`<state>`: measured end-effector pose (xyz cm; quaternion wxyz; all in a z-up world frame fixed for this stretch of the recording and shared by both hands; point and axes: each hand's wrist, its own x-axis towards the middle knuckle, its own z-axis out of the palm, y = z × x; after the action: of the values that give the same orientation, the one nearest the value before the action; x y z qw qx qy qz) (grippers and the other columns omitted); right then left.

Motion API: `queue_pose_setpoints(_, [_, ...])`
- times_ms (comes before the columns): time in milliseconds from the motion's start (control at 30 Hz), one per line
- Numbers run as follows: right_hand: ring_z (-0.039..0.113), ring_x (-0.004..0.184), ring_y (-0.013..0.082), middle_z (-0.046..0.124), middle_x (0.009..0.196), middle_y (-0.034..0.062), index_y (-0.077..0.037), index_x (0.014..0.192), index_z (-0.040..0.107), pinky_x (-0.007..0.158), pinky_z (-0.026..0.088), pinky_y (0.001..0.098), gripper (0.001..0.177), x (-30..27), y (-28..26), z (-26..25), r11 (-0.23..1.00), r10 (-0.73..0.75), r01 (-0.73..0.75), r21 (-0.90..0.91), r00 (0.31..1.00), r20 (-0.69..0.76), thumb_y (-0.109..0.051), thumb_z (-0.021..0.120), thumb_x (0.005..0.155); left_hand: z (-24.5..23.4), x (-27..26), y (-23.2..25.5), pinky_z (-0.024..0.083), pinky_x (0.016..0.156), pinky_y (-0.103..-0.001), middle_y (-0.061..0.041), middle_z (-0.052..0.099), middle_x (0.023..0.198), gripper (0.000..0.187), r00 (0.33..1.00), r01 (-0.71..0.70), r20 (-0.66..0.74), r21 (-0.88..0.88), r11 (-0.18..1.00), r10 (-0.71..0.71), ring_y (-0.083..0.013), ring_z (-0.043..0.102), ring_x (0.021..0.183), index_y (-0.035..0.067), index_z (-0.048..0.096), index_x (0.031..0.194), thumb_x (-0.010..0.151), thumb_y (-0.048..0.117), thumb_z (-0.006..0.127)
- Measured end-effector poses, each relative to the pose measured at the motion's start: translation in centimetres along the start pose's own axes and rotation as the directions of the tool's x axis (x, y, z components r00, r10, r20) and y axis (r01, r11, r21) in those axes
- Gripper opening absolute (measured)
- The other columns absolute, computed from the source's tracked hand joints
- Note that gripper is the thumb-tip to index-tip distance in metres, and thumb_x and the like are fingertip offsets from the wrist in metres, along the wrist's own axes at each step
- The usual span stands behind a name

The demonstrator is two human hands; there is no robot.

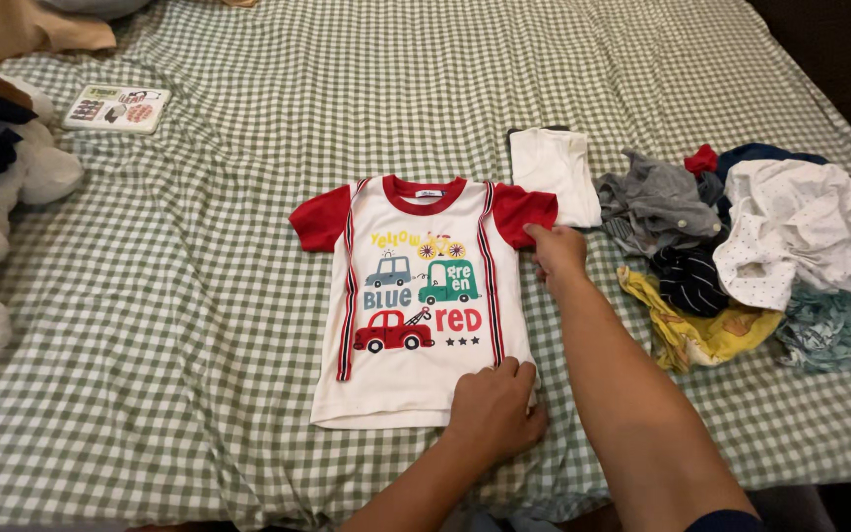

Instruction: The person removes various garments from a black laundry bag onto a bed, then folds each item by hand. They fold a dark tank top, a white graphic tank top, a white t-shirt with red sleeves, and a dark striped shirt, placing each folded piece on the bed.

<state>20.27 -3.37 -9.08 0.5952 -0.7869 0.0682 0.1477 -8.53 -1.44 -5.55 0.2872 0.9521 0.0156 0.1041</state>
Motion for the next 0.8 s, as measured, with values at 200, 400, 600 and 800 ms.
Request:
queue_pose_setpoints(200, [0.057, 0.058, 0.0141, 0.062, 0.074, 0.0031, -0.006, 0.101, 0.064, 0.044, 0.042, 0.0306, 0.033, -0.8, 0.2, -0.2, 1.000, -0.009, 0.009, -0.007, 1.000, -0.001, -0.029, 0.080, 0.085, 0.3, -0.5, -0.3, 0.052, 0.056, -0.051, -0.014, 0.064, 0.089, 0.026, 0.999, -0.009, -0.040, -0.060, 0.998, 0.007, -0.0353, 0.067, 0.068, 0.006, 0.061, 0.095, 0.084, 0.027, 0.071])
queue_pose_setpoints(400, [0.062, 0.060, 0.0143, 0.067, 0.079, 0.0037, -0.005, 0.103, 0.064, 0.045, 0.046, 0.0312, 0.032, -1.6, 0.3, -0.6, 0.998, -0.052, 0.051, 0.021, 0.999, 0.016, -0.030, 0.078, 0.089, 0.3, -0.4, -0.3, 0.052, 0.056, -0.050, -0.014, 0.063, 0.089, 0.021, 0.999, -0.016, -0.038, -0.045, 0.999, 0.014, -0.0350, 0.067, 0.069, 0.005, 0.061, 0.095, 0.087, 0.023, 0.068])
queue_pose_setpoints(600, [0.061, 0.058, 0.0146, 0.067, 0.076, 0.0060, -0.004, 0.099, 0.066, 0.045, 0.047, 0.0308, 0.027, -1.8, 0.2, -0.8, 0.999, -0.038, 0.038, 0.024, 0.999, 0.020, -0.029, 0.074, 0.093, 0.4, -0.5, -0.3, 0.052, 0.057, -0.050, -0.014, 0.063, 0.090, 0.020, 1.000, -0.002, -0.023, -0.036, 0.999, 0.001, -0.0345, 0.067, 0.071, 0.006, 0.061, 0.096, 0.088, 0.023, 0.068])
queue_pose_setpoints(800, [0.061, 0.057, 0.0129, 0.068, 0.077, 0.0057, -0.006, 0.097, 0.066, 0.045, 0.048, 0.0295, 0.023, -2.0, 0.1, -1.1, 0.998, -0.026, 0.023, 0.066, 0.999, 0.042, -0.027, 0.073, 0.094, 0.4, -0.6, -0.2, 0.052, 0.058, -0.050, -0.013, 0.064, 0.092, 0.019, 0.999, -0.013, -0.044, -0.045, 0.999, 0.011, -0.0337, 0.067, 0.071, 0.007, 0.063, 0.100, 0.087, 0.020, 0.067])
